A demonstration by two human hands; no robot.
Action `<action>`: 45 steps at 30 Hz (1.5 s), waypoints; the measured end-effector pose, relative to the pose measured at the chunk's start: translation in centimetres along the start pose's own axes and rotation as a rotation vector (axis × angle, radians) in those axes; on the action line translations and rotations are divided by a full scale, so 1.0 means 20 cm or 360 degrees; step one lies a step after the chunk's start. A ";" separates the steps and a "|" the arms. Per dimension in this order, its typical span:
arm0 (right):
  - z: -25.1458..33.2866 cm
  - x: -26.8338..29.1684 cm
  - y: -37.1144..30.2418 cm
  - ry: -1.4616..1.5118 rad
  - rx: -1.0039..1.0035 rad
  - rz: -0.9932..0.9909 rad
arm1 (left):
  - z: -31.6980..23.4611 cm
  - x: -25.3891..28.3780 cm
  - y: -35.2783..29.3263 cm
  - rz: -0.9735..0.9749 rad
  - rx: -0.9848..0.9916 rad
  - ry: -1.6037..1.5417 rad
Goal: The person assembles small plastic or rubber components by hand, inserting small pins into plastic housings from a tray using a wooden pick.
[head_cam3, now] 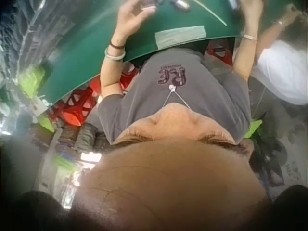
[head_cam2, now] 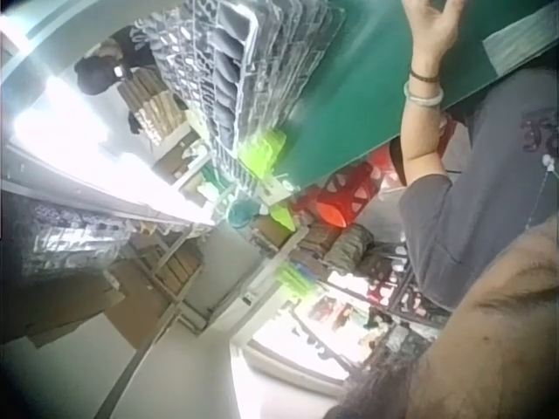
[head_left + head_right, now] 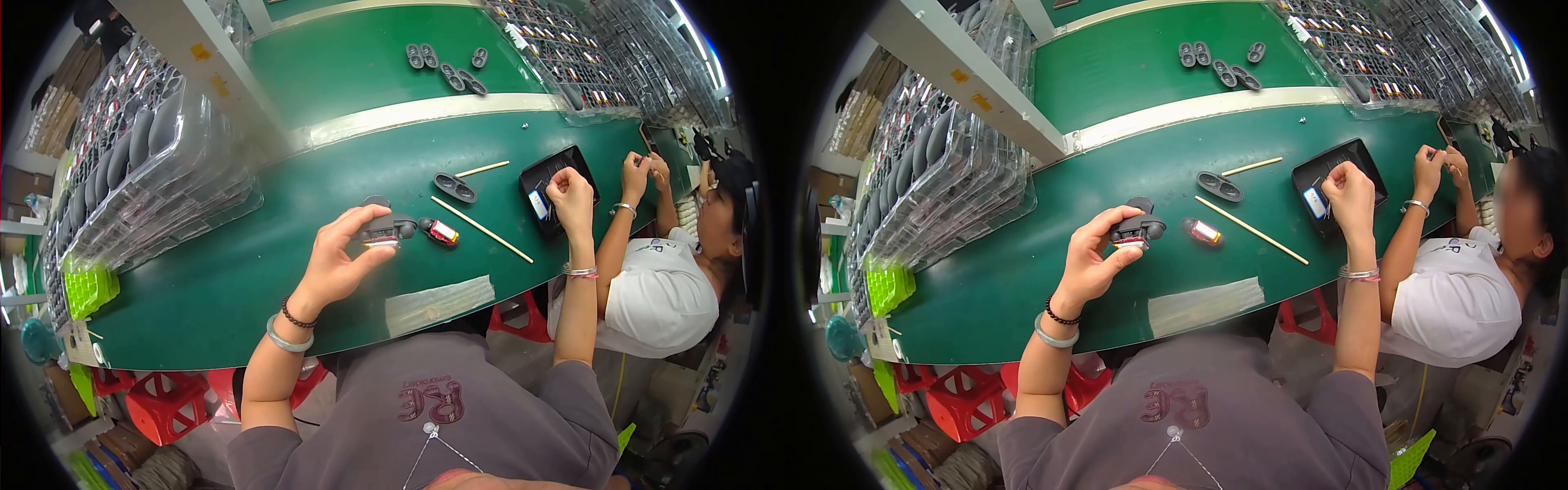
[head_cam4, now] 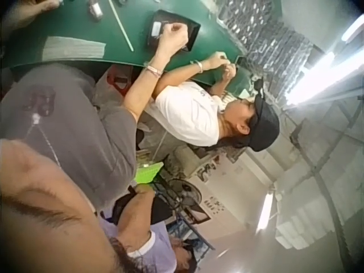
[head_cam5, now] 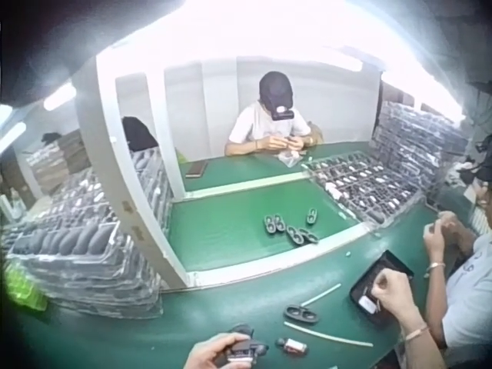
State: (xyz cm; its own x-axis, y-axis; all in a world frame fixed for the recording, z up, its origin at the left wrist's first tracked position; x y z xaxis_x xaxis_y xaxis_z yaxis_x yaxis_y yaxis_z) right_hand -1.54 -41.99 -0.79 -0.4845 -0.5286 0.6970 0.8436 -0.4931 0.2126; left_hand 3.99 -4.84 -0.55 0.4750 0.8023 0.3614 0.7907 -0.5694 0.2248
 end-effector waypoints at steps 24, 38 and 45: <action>0.10 -0.10 0.05 -0.0551 0.0687 0.0597 | 0.05 -0.03 -0.01 0.0094 0.0212 -0.0204; 0.10 -0.05 0.04 -0.0108 0.0611 0.0407 | 0.04 -0.01 -0.02 0.0030 0.0157 -0.0206; -0.06 -0.01 -0.02 0.1341 -0.0103 -0.0010 | 0.04 -0.04 0.00 0.0034 0.0087 -0.0104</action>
Point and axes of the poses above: each hand's wrist, its own y-axis towards the middle knuckle, its own x-axis out of the back of the hand, z = x × y, the point moved 7 cm from there along y, towards the middle knuckle, and after that the axes turned 13 degrees about y, right-handed, at the moved point
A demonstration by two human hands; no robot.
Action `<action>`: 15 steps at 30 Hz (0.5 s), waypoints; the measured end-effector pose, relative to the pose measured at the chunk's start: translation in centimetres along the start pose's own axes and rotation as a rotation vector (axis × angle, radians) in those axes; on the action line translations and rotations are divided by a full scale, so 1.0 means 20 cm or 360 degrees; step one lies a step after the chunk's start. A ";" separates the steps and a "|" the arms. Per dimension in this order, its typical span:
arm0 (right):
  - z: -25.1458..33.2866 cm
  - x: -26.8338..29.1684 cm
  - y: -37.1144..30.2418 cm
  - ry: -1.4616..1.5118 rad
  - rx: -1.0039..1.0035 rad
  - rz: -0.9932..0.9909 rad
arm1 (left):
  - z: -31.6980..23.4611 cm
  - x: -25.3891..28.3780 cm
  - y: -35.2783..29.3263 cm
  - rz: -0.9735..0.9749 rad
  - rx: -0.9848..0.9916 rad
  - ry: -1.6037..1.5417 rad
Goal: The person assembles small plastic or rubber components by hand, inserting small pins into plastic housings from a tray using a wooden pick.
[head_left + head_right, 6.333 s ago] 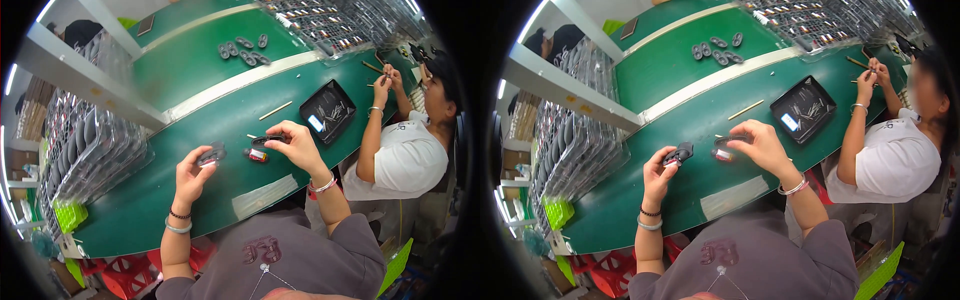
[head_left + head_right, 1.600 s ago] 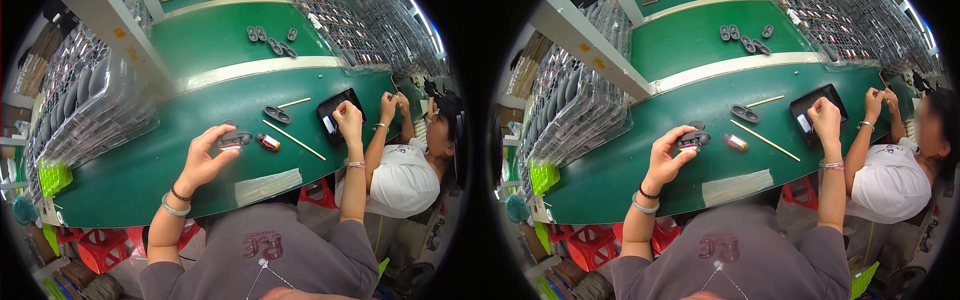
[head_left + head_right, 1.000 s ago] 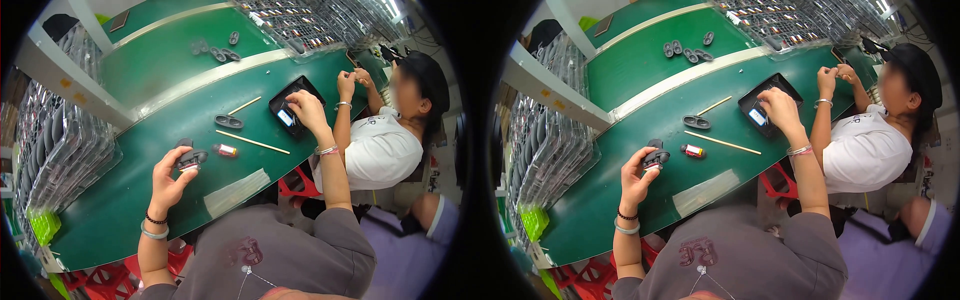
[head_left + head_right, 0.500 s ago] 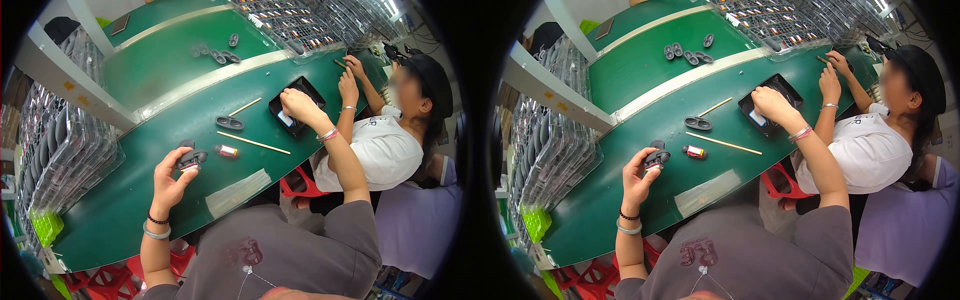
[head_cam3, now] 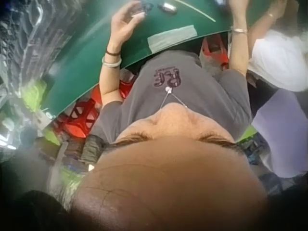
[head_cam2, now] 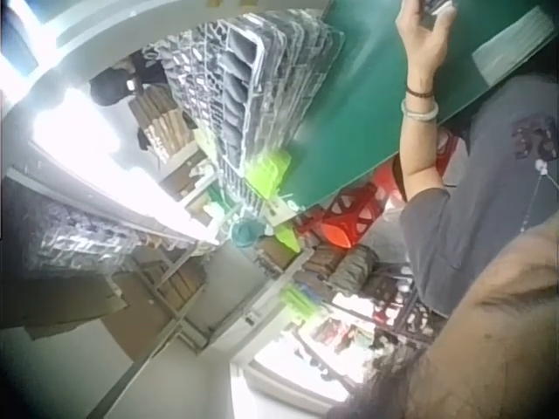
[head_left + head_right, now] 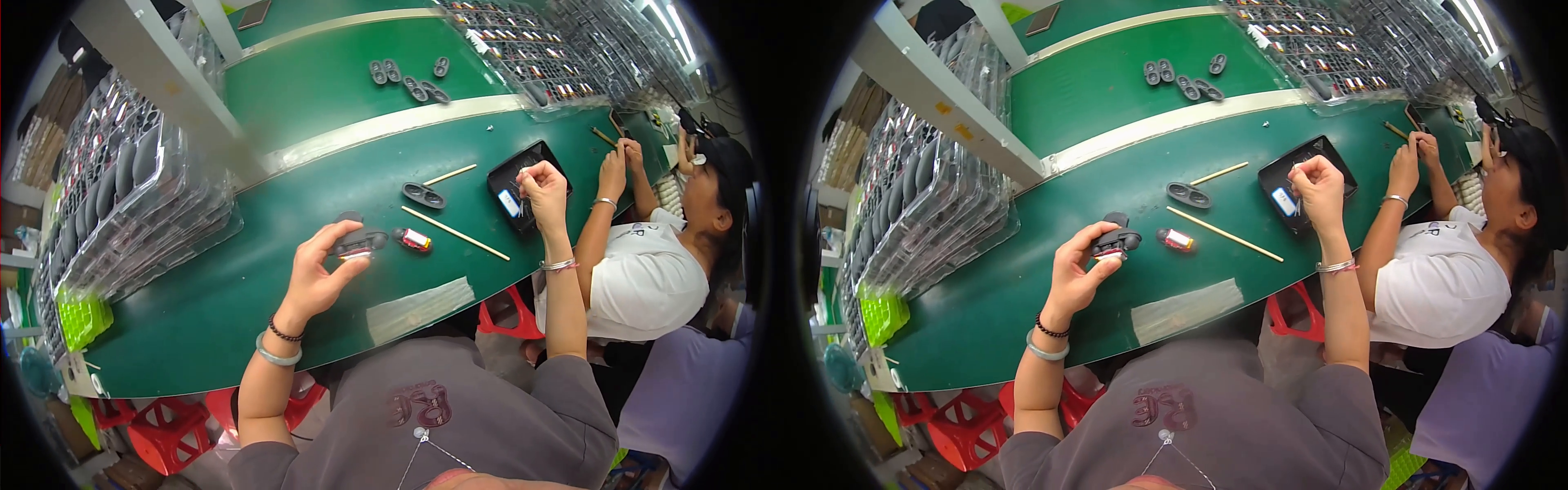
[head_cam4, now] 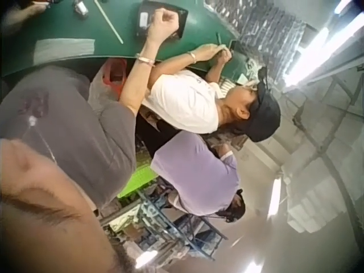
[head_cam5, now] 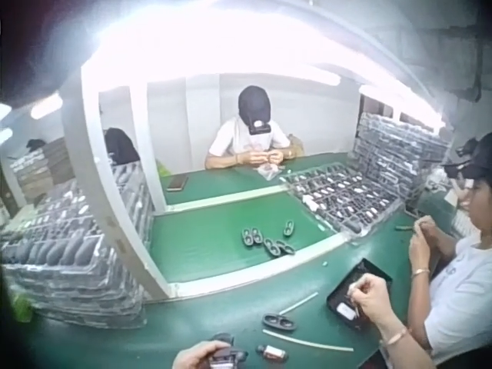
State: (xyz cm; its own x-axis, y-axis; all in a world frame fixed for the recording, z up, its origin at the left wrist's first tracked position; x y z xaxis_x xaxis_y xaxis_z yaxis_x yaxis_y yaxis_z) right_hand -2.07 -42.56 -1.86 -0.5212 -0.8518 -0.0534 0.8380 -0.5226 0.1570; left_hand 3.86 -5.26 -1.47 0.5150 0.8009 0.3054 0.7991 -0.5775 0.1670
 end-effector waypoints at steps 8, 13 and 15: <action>0.22 -0.48 -0.27 0.0594 -0.0010 0.0248 | -0.03 0.01 -0.01 -0.0010 -0.0046 0.0117; 0.31 -0.80 -0.48 0.0337 0.0062 0.0491 | -0.04 -0.02 -0.02 0.0079 -0.0083 0.0085; 0.33 -0.88 -0.52 0.0353 0.0133 0.0425 | -0.05 -0.03 -0.03 0.0097 -0.0082 0.0043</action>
Point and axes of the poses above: each hand's wrist, its own y-axis towards the middle knuckle, its own x-axis out of the back of the hand, z = x × y, the point moved 7 cm from there along y, towards the middle knuckle, and after that the axes turned 13 degrees about y, right-handed, at the moved point
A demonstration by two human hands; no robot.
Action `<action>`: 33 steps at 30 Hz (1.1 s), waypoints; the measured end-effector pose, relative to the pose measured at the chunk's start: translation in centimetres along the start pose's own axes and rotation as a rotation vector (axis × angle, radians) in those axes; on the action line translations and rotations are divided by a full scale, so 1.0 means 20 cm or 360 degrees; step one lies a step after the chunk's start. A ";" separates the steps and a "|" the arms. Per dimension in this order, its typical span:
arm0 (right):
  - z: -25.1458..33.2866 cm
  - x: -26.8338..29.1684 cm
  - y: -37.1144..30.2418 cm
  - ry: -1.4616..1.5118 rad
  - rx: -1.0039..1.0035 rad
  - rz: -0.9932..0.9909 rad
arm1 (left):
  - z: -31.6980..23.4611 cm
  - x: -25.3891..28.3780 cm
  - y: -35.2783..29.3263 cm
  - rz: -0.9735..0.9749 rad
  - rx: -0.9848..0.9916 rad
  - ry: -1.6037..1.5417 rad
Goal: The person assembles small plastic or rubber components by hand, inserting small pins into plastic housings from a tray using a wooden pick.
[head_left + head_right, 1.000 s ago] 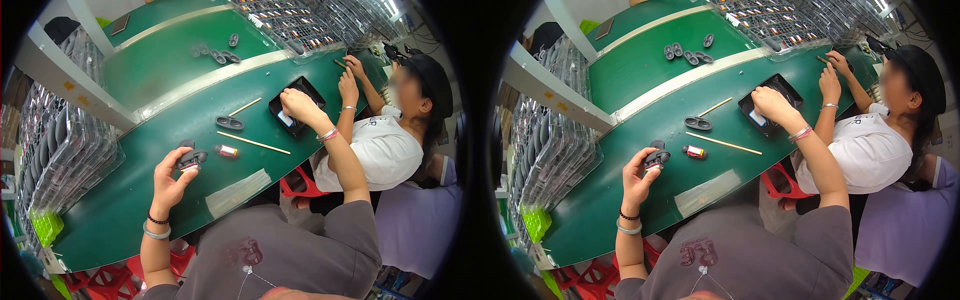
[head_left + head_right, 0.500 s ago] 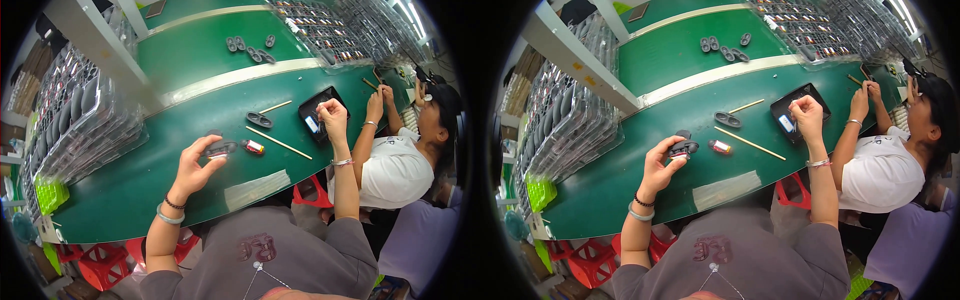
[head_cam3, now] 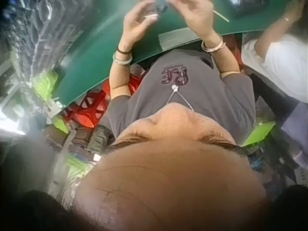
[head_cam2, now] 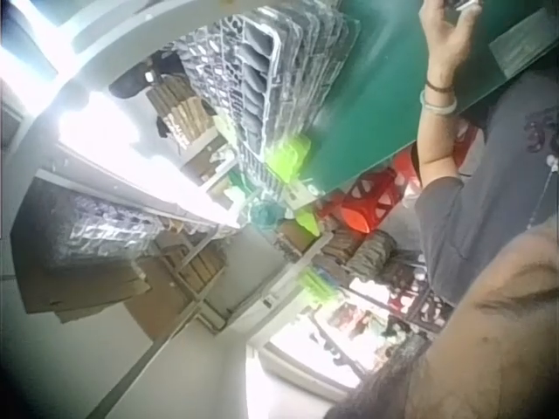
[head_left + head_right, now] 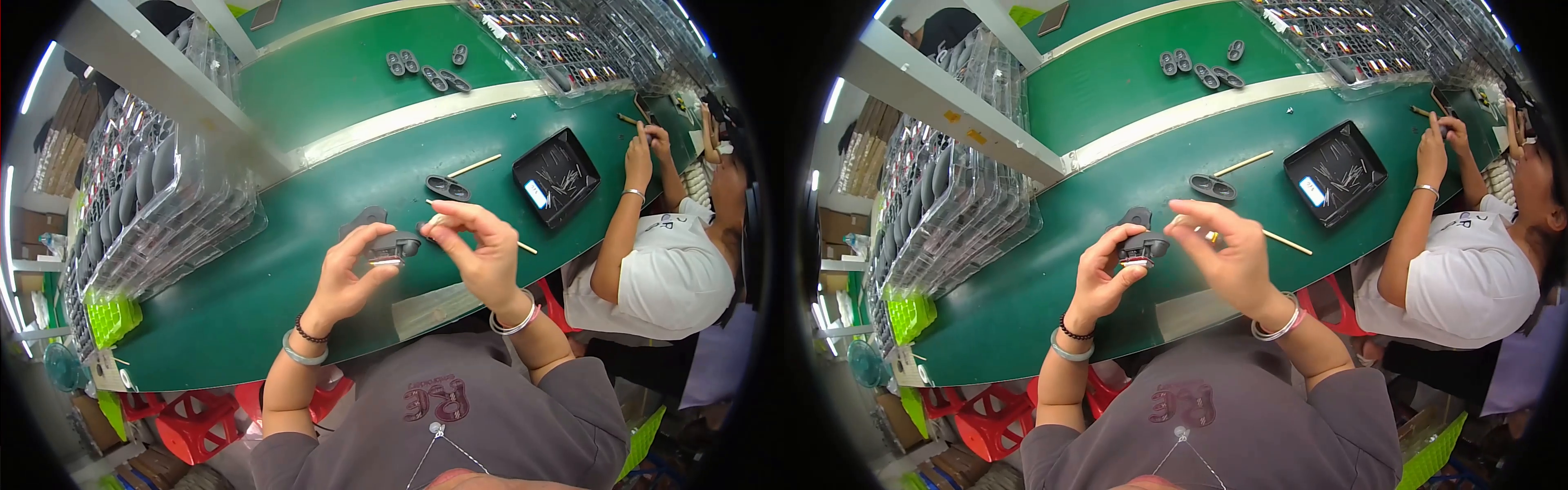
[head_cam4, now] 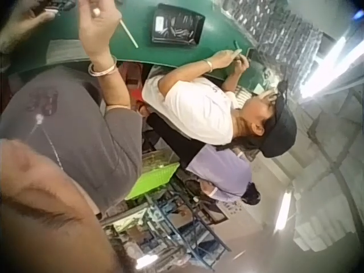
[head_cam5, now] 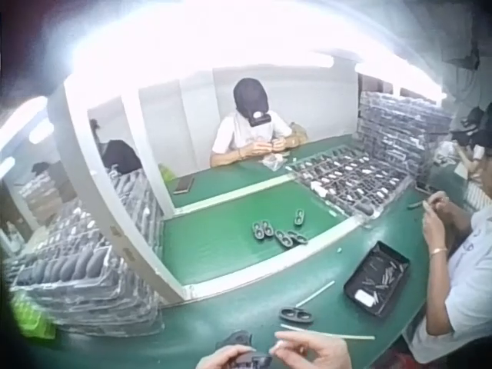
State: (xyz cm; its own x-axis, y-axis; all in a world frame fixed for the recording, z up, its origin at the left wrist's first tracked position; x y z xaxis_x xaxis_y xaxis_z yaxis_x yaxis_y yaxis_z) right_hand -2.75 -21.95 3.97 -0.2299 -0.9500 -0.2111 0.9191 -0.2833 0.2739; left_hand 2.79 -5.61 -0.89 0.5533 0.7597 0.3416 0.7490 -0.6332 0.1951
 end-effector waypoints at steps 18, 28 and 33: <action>-0.05 -0.07 -0.04 -0.0325 0.0202 0.0093 | 0.00 -0.01 -0.01 0.0003 0.0069 -0.0030; 0.00 -0.07 -0.04 -0.0483 0.0362 0.0185 | -0.01 0.00 -0.01 -0.0008 0.0031 0.0079; 0.02 -0.06 -0.02 -0.0659 0.0438 0.0413 | -0.03 0.01 0.00 -0.0004 -0.0017 0.0135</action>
Point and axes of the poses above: each hand's wrist, its own y-axis towards the middle knuckle, its own x-axis out of the back of the hand, z = x × y, the point moved 7 cm from there along y, towards the middle knuckle, and after that the axes turned 13 degrees about y, right-handed, at the moved point
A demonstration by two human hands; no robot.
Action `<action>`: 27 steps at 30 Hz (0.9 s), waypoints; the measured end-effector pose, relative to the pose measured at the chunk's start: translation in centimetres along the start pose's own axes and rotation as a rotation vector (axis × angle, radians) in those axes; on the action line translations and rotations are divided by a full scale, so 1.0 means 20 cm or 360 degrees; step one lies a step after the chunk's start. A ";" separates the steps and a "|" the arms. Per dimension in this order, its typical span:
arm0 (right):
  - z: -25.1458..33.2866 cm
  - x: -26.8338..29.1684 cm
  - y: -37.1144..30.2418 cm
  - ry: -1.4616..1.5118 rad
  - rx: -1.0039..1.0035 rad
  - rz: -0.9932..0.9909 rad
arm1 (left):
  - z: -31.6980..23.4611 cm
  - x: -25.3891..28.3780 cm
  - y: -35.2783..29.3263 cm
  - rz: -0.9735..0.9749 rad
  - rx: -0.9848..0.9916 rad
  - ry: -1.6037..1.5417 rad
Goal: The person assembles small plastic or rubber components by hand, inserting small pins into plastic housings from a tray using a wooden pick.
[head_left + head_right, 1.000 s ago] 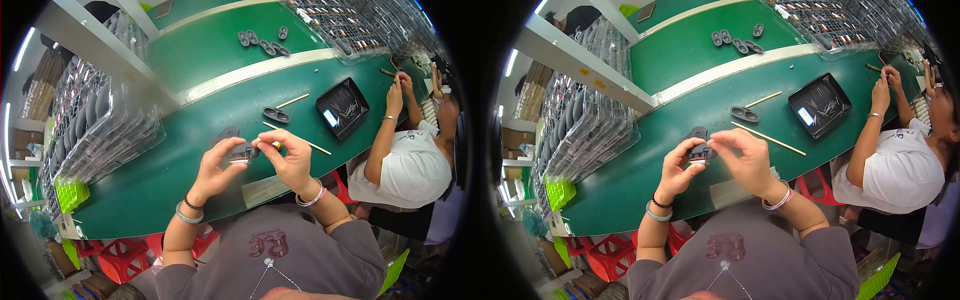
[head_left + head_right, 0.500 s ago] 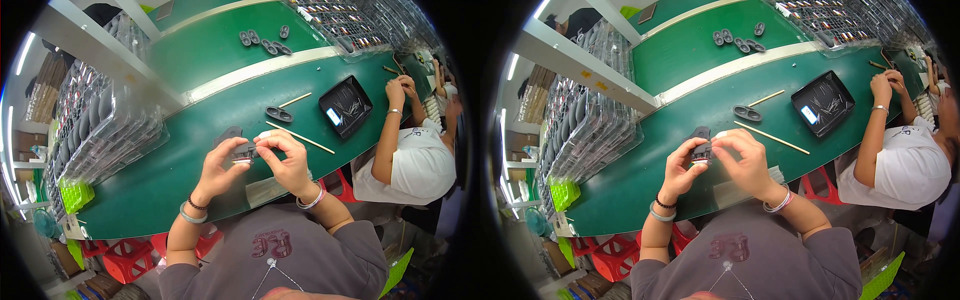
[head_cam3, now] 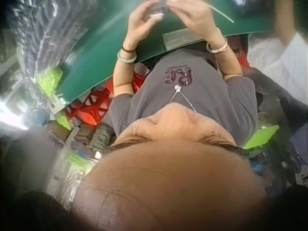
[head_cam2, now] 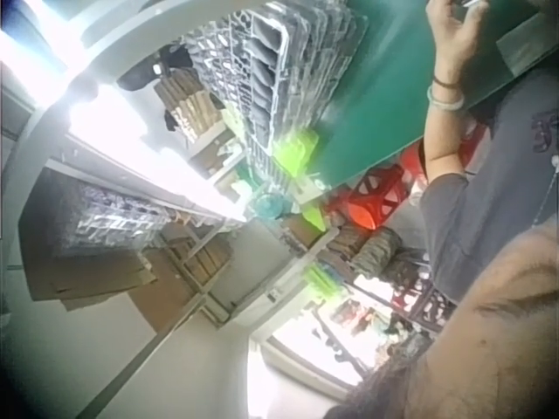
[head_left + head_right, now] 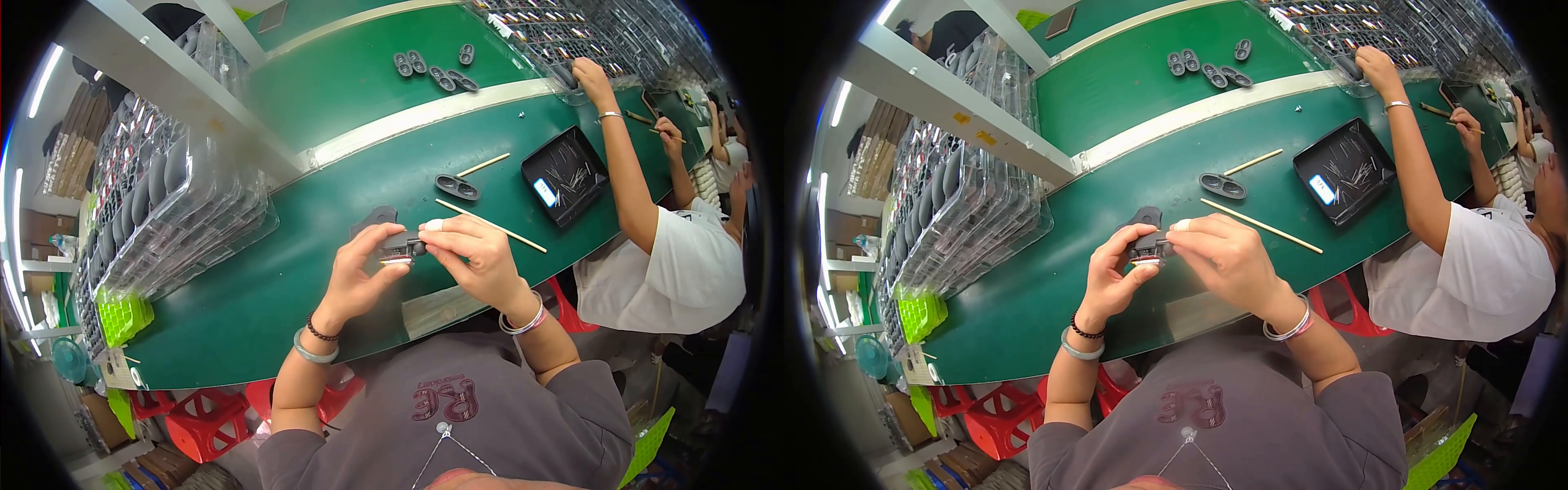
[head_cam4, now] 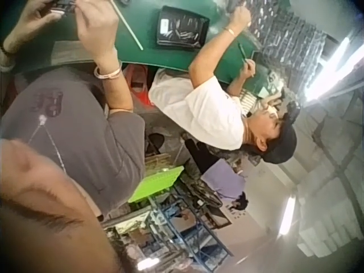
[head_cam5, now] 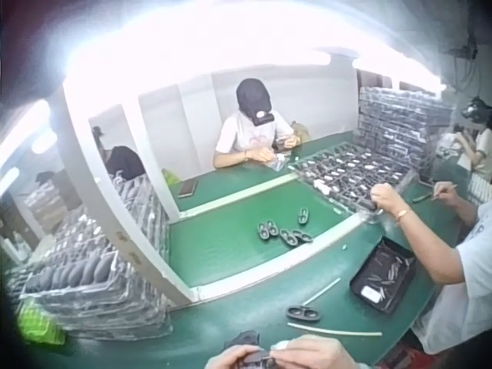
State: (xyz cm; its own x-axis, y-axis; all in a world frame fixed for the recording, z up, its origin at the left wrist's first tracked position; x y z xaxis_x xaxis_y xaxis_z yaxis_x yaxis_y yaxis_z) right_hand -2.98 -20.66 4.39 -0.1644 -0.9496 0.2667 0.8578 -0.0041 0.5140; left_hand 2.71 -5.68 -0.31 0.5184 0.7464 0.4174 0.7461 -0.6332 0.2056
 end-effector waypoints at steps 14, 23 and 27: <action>-0.26 0.20 -0.07 -0.0770 -0.0275 0.0010 | 0.02 0.01 0.02 0.0045 -0.0005 0.0022; -0.31 0.10 -0.04 -0.0962 -0.0138 0.0111 | 0.03 0.03 0.03 -0.0024 0.0034 0.0027; -0.23 0.19 -0.05 -0.0375 -0.0273 -0.0131 | 0.04 0.03 0.03 -0.0015 0.0011 0.0033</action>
State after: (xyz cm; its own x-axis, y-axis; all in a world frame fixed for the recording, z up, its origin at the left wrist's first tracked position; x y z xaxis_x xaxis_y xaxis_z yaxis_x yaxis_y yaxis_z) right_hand -2.16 -25.73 1.23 -0.3280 -0.8451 0.4221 0.9033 -0.1497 0.4021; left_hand 3.76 -5.36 -0.65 0.5026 0.7478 0.4338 0.7538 -0.6248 0.2036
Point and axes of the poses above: each hand's wrist, its own y-axis towards the middle knuckle, its own x-axis out of the back of the hand, z = x × y, the point moved 7 cm from there along y, towards the middle knuckle, and after that the axes turned 13 degrees about y, right-handed, at the moved point
